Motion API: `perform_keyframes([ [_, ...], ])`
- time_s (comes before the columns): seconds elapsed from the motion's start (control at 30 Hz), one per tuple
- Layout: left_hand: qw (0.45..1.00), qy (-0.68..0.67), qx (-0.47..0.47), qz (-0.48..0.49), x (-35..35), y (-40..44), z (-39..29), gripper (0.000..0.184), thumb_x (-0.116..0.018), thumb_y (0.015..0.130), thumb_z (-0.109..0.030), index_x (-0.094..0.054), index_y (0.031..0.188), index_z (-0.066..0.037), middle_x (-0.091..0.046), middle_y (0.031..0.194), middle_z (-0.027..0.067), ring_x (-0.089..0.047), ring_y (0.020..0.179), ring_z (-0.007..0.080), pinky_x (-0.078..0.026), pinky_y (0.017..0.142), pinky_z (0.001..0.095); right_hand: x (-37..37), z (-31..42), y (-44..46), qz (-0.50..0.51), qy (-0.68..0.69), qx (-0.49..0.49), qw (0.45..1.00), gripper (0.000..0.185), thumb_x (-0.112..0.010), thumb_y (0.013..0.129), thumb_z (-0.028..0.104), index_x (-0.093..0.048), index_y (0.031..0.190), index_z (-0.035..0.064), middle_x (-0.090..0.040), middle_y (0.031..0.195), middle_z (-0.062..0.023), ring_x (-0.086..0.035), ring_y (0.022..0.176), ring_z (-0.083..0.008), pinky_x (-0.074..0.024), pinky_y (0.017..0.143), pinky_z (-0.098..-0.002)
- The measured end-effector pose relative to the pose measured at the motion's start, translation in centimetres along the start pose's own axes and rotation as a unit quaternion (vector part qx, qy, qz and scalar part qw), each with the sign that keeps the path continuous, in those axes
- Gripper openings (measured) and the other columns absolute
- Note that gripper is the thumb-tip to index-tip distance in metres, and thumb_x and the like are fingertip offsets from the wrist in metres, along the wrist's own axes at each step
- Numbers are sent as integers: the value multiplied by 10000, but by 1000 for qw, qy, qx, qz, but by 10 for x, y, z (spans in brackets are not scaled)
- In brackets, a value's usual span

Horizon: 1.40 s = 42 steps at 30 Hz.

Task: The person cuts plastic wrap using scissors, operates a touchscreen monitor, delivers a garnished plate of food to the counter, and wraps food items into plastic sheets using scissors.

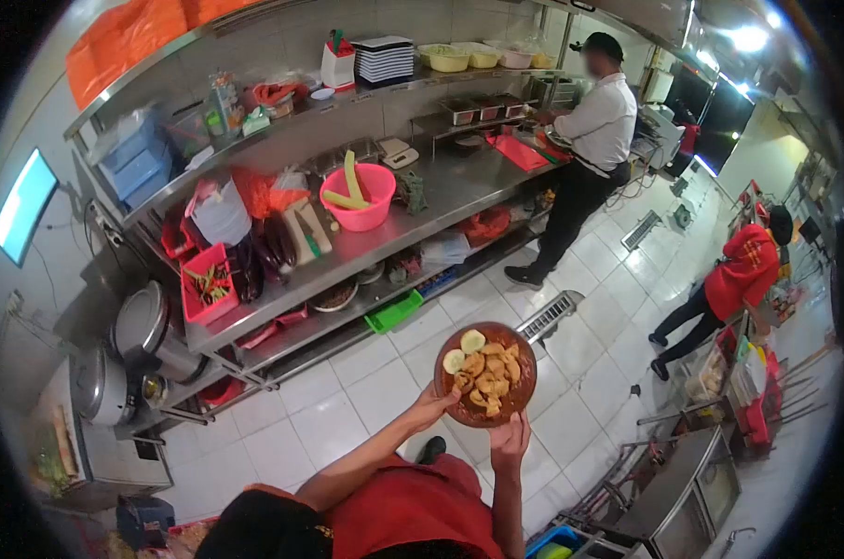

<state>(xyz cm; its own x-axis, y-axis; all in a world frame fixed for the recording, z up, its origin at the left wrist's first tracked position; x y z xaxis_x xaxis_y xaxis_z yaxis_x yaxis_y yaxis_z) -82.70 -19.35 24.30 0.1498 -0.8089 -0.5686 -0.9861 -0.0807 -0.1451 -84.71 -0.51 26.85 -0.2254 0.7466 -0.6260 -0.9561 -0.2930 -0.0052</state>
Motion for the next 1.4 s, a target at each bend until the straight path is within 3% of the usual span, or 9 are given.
perform_keyframes([
  [0.13,992,38,-89,-84,50,68,-50,709,-724,895,-317,-368,1416,6,-534,1355,67,-547,1167,183,-473,983,346,-38,-14,120,115,91,-137,980,478,-429,1008,133,-330,1467,46,-421,1475,-113,-426,1346,-311,-408,1060,-519],
  [0.27,989,-28,-62,-128,95,141,-101,946,-713,790,-513,-255,1486,-65,-415,1472,98,-451,1327,263,-444,1072,441,-56,-41,230,196,12,-159,968,501,-462,1029,246,-329,1464,35,-452,1446,-120,-491,1295,-286,-450,1027,-490],
  [0.37,986,-90,-67,-120,134,206,-130,817,-638,871,-467,-263,1488,-85,-409,1476,98,-454,1324,263,-456,1064,436,-68,-61,320,263,34,-145,953,523,-465,1031,274,-330,1464,14,-464,1433,-131,-521,1266,-278,-484,990,-473],
  [0.5,982,-118,-84,-121,181,305,-170,780,-617,892,-457,-276,1484,-82,-415,1473,101,-460,1318,258,-463,1058,431,-99,-68,433,165,-69,-175,968,546,-484,1026,319,-360,1444,-8,-550,1339,-140,-613,1131,-254,-531,915,-408],
  [0.67,983,-115,-103,-97,221,425,-209,792,-637,878,-461,-292,1477,-75,-421,1470,97,-466,1314,261,-450,1066,432,-96,-67,557,79,-125,-117,982,485,-565,992,303,-474,1370,13,-629,1211,-110,-646,958,-199,-520,792,-340],
  [0.97,984,-54,-122,-119,275,560,-233,925,-623,827,-621,-305,1475,-42,-442,1458,112,-484,1299,281,-440,1070,445,-167,16,832,179,-249,71,949,499,-659,921,179,-488,1347,-17,-634,1135,-71,-613,957,-142,-480,842,-274],
  [1.17,963,-74,-77,-246,277,626,-224,877,-612,836,-611,-360,1441,-28,-464,1441,119,-510,1277,276,-463,1056,435,-278,49,1048,321,-427,249,807,261,-636,945,157,-655,1159,8,-695,1109,-73,-647,1000,-136,-510,887,-301],
  [1.27,938,-188,-100,-275,267,648,-206,538,-501,988,-93,-283,1480,-90,-487,1398,134,-575,1192,280,-533,978,439,-345,49,1131,398,-403,259,782,283,-643,933,172,-650,1181,37,-707,1087,-78,-666,980,-166,-523,873,-322],
  [1.4,959,-61,-82,-264,265,656,-188,558,-558,971,-263,-378,1417,20,-523,1365,144,-576,1193,258,-516,977,395,-411,27,1233,385,-529,401,641,335,-673,894,246,-661,1170,57,-694,1094,-137,-655,1024,-295,-507,923,-392],
])
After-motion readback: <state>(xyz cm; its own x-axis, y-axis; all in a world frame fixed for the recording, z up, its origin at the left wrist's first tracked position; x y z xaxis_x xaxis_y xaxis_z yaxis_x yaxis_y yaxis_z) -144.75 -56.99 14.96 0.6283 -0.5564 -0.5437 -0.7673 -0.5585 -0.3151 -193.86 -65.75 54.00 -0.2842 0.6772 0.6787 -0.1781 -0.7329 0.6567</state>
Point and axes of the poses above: each hand's wrist, its own y-axis towards the middle knuckle, its own x-axis out of the back of the hand, z = x × y, the point moved 3 cm from there along y, towards the middle knuckle
